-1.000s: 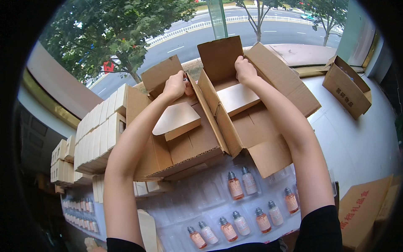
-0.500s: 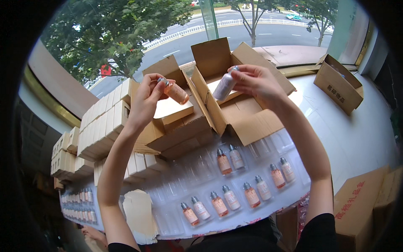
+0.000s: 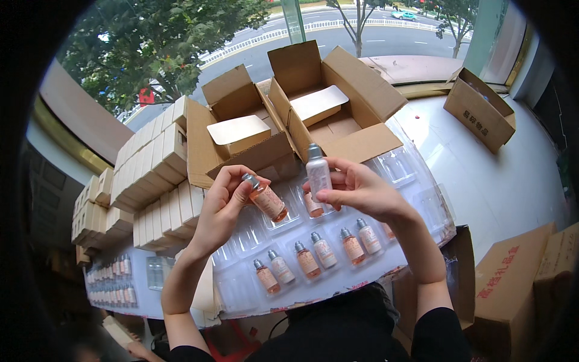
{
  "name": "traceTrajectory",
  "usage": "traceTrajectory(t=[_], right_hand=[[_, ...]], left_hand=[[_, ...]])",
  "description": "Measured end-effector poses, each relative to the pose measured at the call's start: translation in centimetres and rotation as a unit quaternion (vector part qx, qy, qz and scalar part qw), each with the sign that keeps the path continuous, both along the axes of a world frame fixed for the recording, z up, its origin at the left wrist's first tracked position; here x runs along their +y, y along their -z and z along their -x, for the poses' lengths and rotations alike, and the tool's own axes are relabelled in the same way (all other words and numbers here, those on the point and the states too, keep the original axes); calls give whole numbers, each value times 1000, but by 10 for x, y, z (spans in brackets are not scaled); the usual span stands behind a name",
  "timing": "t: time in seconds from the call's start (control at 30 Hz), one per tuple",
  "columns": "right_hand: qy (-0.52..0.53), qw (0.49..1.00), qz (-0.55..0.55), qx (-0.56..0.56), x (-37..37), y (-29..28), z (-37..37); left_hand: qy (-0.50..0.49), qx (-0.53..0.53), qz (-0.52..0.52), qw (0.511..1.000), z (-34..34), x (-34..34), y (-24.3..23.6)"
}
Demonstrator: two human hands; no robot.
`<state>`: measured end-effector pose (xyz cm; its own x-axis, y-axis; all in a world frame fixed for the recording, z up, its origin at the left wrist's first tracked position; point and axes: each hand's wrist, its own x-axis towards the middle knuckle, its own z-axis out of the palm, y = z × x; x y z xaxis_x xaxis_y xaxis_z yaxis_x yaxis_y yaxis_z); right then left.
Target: The person assembles small cardboard boxes, places small bottles into clear plastic trays, and then inserts the trays into the boxes. The person works at a table with stacks of boxes and bottles, systematically packaging the items.
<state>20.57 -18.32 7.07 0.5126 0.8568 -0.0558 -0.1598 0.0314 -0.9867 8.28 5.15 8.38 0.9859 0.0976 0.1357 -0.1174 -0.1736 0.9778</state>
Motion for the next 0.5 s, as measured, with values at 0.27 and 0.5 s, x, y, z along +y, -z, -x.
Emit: traceTrajectory(t=[0.27, 0.5], right_hand=[[167, 942, 15, -290, 16, 27, 46], [67, 989, -55, 120, 23, 49, 38]], left_hand=[[-27, 26, 29, 999, 6, 6, 36], [-44, 34, 54, 997, 11, 8, 49]])
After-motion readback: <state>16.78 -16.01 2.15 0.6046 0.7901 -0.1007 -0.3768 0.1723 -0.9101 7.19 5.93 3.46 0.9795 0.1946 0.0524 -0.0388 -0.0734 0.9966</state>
